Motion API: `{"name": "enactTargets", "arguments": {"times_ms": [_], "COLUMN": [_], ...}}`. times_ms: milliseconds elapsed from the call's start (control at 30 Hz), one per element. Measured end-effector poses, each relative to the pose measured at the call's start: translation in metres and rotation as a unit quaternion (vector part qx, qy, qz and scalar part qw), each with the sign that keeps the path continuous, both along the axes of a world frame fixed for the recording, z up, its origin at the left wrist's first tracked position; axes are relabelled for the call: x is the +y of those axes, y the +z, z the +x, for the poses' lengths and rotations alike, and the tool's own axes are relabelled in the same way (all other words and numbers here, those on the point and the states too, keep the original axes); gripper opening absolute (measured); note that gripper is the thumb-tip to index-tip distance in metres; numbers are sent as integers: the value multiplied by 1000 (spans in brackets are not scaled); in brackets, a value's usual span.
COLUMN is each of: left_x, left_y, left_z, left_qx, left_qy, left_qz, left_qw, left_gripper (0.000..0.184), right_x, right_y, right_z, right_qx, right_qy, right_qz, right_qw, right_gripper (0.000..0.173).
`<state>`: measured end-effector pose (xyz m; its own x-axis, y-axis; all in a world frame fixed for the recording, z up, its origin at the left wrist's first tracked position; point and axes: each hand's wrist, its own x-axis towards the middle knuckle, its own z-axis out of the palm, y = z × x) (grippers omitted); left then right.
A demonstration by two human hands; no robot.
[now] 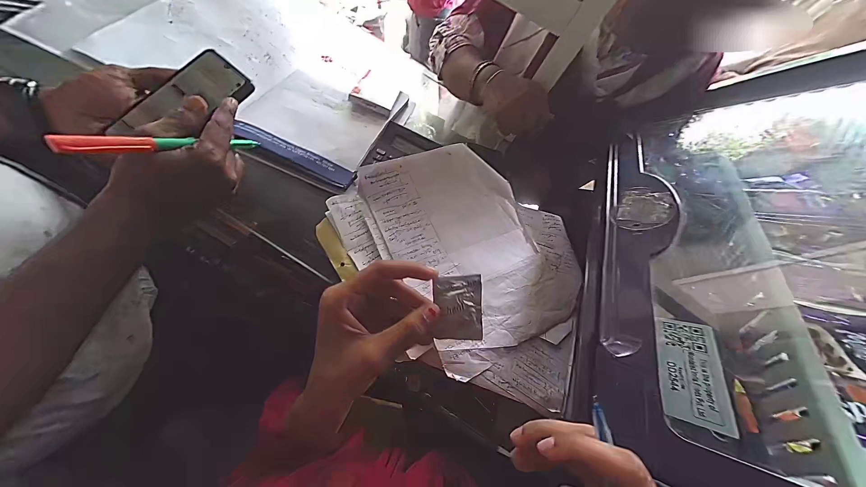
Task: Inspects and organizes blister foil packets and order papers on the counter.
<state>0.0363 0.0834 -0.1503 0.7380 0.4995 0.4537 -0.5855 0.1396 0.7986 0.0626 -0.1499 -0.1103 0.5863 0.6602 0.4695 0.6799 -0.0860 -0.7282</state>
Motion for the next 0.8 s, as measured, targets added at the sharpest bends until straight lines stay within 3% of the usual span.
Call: {"name": "enactTargets", "arguments": {"times_ms": [133, 367, 500, 800], "left_x": [12, 0, -6, -21], "left_y": [0, -2, -4, -5], "left_z": [-7, -5, -3, 2], "left_qx": [8, 20, 39, 65], "left_qy": [46, 25, 23, 21], "left_qz": [12, 14, 26, 49], "left_qw": [999, 999, 999, 996], "left_gripper": [32, 30, 29, 27], "right_x": [9, 26, 28, 28], "right_y": [-9, -56, -89, -87], "right_z": [2, 13, 26, 48], "right_qx": [-76, -113, -239, -240], "right_qy": [25, -18, -56, -131], "right_qz": [-65, 7, 46, 26], "right_qw": [995, 993, 968, 962], "right_gripper": [39, 12, 8, 9]}}
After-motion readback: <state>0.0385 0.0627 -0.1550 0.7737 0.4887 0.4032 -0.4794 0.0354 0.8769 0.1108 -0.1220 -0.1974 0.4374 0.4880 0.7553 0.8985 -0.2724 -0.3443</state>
